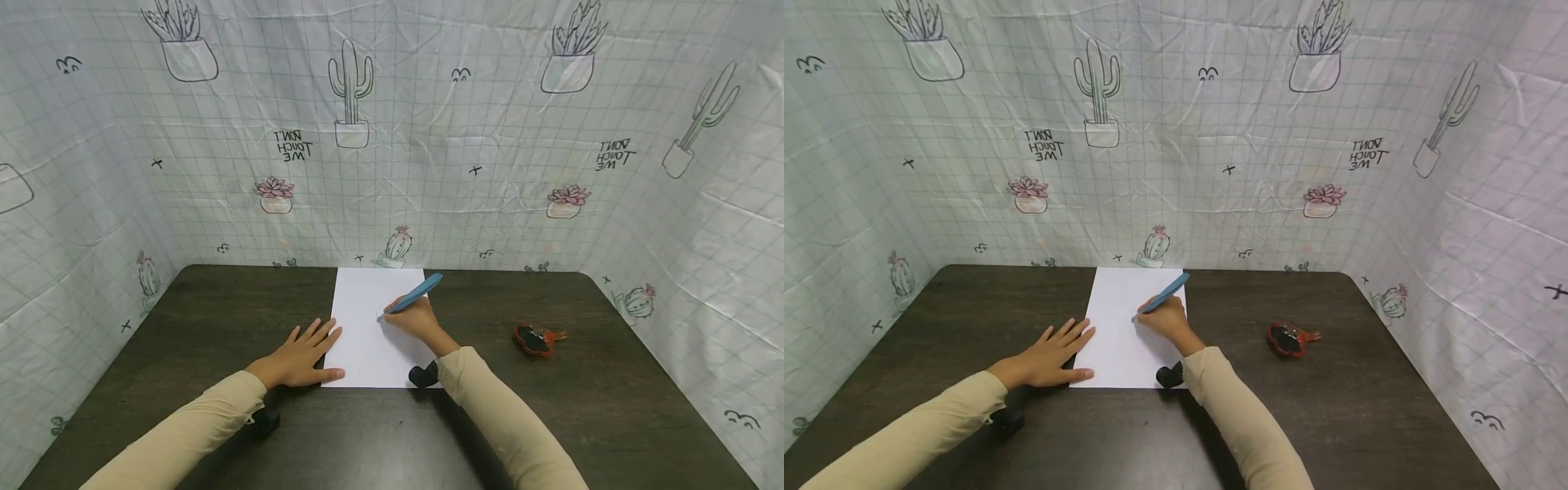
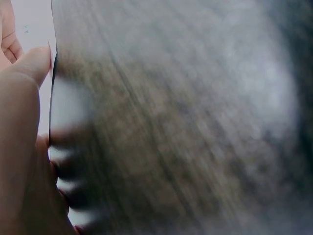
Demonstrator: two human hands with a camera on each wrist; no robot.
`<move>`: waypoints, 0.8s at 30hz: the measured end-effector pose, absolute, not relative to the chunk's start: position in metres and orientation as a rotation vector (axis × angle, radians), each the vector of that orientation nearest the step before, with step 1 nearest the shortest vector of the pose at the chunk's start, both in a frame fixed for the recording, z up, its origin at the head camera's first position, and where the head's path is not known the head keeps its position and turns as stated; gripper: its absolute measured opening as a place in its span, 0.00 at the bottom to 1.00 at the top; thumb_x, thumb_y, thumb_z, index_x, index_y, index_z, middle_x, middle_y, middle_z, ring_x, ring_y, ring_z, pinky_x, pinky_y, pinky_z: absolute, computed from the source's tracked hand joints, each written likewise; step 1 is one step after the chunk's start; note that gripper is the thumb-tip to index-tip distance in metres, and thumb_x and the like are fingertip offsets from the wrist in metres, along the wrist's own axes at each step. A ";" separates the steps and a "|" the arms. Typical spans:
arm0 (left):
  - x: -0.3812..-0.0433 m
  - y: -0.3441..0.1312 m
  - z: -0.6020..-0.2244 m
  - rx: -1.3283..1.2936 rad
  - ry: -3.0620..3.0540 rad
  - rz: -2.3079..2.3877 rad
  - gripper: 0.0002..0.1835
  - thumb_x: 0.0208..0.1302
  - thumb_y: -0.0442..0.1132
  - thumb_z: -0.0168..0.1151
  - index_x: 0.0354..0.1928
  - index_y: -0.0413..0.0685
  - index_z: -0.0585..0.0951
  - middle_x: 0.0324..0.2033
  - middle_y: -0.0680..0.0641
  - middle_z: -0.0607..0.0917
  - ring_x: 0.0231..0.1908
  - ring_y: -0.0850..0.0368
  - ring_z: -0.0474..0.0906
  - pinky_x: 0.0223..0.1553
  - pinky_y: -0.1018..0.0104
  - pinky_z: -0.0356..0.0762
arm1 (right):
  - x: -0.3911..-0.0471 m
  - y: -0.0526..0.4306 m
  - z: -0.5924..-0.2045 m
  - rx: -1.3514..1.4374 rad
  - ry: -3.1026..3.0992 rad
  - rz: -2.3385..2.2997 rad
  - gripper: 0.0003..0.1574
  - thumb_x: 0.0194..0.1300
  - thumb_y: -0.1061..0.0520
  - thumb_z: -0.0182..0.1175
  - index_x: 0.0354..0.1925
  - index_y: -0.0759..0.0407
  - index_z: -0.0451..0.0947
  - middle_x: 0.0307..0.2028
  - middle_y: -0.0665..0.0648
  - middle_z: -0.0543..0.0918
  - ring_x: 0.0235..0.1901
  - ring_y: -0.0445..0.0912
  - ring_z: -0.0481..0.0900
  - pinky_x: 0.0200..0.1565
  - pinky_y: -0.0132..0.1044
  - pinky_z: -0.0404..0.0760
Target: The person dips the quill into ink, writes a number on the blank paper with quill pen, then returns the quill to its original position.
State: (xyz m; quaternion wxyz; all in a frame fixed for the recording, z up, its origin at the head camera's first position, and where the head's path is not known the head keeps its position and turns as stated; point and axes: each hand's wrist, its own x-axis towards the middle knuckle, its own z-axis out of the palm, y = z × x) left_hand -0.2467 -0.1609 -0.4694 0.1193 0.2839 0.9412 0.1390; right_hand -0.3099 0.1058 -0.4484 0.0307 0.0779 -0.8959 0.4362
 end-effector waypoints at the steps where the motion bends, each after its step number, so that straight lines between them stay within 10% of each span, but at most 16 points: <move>1: -0.247 -0.161 -0.469 0.828 2.749 0.404 0.48 0.63 0.72 0.45 0.77 0.57 0.45 0.76 0.51 0.40 0.74 0.45 0.34 0.68 0.35 0.32 | -0.309 0.107 -0.449 0.252 -2.754 1.359 0.05 0.50 0.58 0.73 0.30 0.57 0.88 0.27 0.51 0.88 0.34 0.45 0.84 0.39 0.38 0.78; 24: -0.242 -0.158 -0.462 0.825 2.744 0.409 0.47 0.64 0.70 0.47 0.77 0.53 0.47 0.76 0.47 0.43 0.74 0.42 0.35 0.67 0.34 0.33 | -0.292 0.129 -0.445 0.356 -2.750 1.364 0.05 0.50 0.62 0.71 0.30 0.57 0.88 0.28 0.52 0.88 0.31 0.42 0.84 0.36 0.35 0.80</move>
